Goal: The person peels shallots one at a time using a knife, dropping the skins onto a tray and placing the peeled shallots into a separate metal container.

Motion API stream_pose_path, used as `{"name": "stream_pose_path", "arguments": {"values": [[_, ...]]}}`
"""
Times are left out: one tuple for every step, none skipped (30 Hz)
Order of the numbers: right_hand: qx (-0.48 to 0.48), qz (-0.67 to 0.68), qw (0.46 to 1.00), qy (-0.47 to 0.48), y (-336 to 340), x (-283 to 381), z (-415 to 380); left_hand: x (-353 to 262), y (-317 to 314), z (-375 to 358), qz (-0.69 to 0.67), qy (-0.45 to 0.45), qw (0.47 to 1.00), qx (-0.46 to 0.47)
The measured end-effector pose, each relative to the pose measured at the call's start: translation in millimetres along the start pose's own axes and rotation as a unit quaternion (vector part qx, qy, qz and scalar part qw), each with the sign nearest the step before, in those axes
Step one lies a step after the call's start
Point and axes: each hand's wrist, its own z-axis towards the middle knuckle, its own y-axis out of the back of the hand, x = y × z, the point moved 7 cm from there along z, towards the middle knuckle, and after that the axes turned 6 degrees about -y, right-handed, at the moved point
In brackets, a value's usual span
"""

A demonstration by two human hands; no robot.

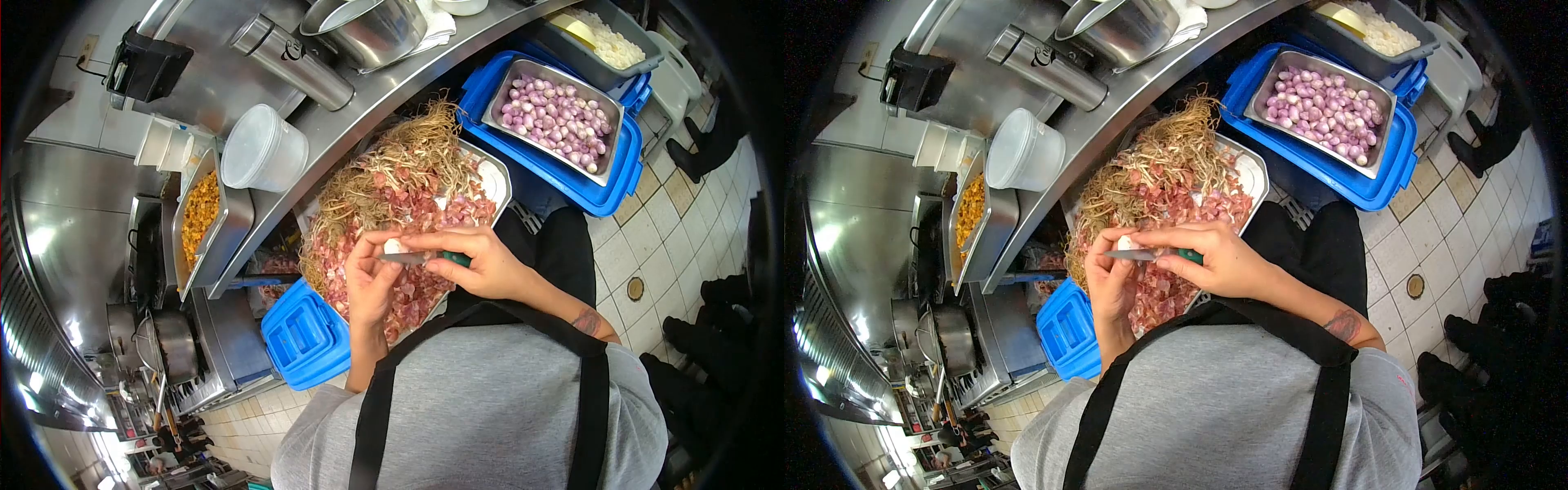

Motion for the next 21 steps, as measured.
{"name": "stream_pose_path", "arguments": {"values": [[-0.003, 0.010, 1.000, 0.025, -0.7, 0.8, 0.1, -1.5, -0.9, -1.0, -0.003, 0.006, 1.000, 0.011], [-0.001, 0.013, 1.000, 0.026, -1.2, 1.1, 0.6, -2.4, -1.6, -1.8, -0.007, 0.011, 1.000, 0.023], [0.001, 0.016, 1.000, 0.027, -1.7, 1.5, 1.1, -3.3, -0.5, -2.0, -0.001, 0.012, 1.000, 0.026], [0.004, 0.019, 0.999, 0.028, -2.0, 1.9, 1.4, -3.7, 0.9, -2.1, 0.005, 0.013, 0.999, 0.029], [0.012, 0.021, 1.000, 0.017, -2.7, 0.8, 1.6, -3.7, 2.0, -2.3, 0.011, 0.014, 0.999, 0.033], [0.021, 0.022, 1.000, 0.005, -2.8, 0.2, 1.5, -3.4, 4.1, -2.7, 0.018, 0.013, 0.999, 0.030], [0.030, 0.023, 0.999, -0.006, -2.9, -0.3, 1.4, -2.8, 6.3, -3.1, 0.026, 0.012, 0.999, 0.027], [0.033, 0.025, 0.999, -0.018, -2.0, -0.6, 1.5, -2.4, 7.7, -3.4, 0.033, 0.012, 0.999, 0.024], [0.035, 0.028, 0.999, -0.030, -1.3, -0.8, 1.4, -1.0, 7.5, -3.2, 0.025, 0.020, 0.999, 0.025], [0.038, 0.030, 0.998, -0.042, -1.6, -1.8, 1.5, 0.3, 7.3, -2.2, 0.016, 0.029, 0.999, 0.026], [0.033, 0.034, 0.998, -0.037, -1.8, -2.6, 1.4, 1.6, 7.1, -1.9, 0.008, 0.037, 0.999, 0.027], [0.027, 0.037, 0.998, -0.032, -2.0, -4.5, 1.1, 2.1, 8.0, -2.0, 0.012, 0.033, 0.999, 0.026], [0.020, 0.039, 0.999, -0.028, -1.0, -5.1, 0.6, 3.6, 8.7, -1.9, 0.017, 0.029, 0.999, 0.025], [0.033, 0.082, 0.994, -0.064, -1.3, -8.8, -0.2, 4.5, 8.7, -1.8, 0.021, 0.024, 0.999, 0.025], [0.045, 0.124, 0.986, -0.101, -2.0, -11.5, -1.2, 3.9, 6.5, -1.7, 0.027, 0.020, 0.999, 0.031], [0.059, 0.166, 0.975, -0.136, -3.8, -14.9, -2.1, 2.1, 4.1, -1.5, 0.033, 0.015, 0.999, 0.037], [0.065, 0.208, 0.963, -0.160, -5.2, -19.2, -3.3, 0.7, 3.0, -1.2, 0.040, 0.010, 0.998, 0.042], [0.071, 0.248, 0.948, -0.185, -7.2, -24.5, -5.5, 1.8, 3.0, -1.9, 0.035, 0.021, 0.998, 0.052], [0.076, 0.289, 0.931, -0.209, -9.8, -29.2, -7.6, 2.8, 3.4, -3.1, 0.030, 0.032, 0.997, 0.062], [0.056, 0.270, 0.942, -0.189, -7.4, -28.9, -5.6, 4.3, 3.0, -4.4, 0.025, 0.044, 0.996, 0.072], [0.036, 0.251, 0.953, -0.168, -5.1, -28.3, -2.5, 3.7, 0.7, -4.1, 0.041, 0.040, 0.995, 0.077]]}}
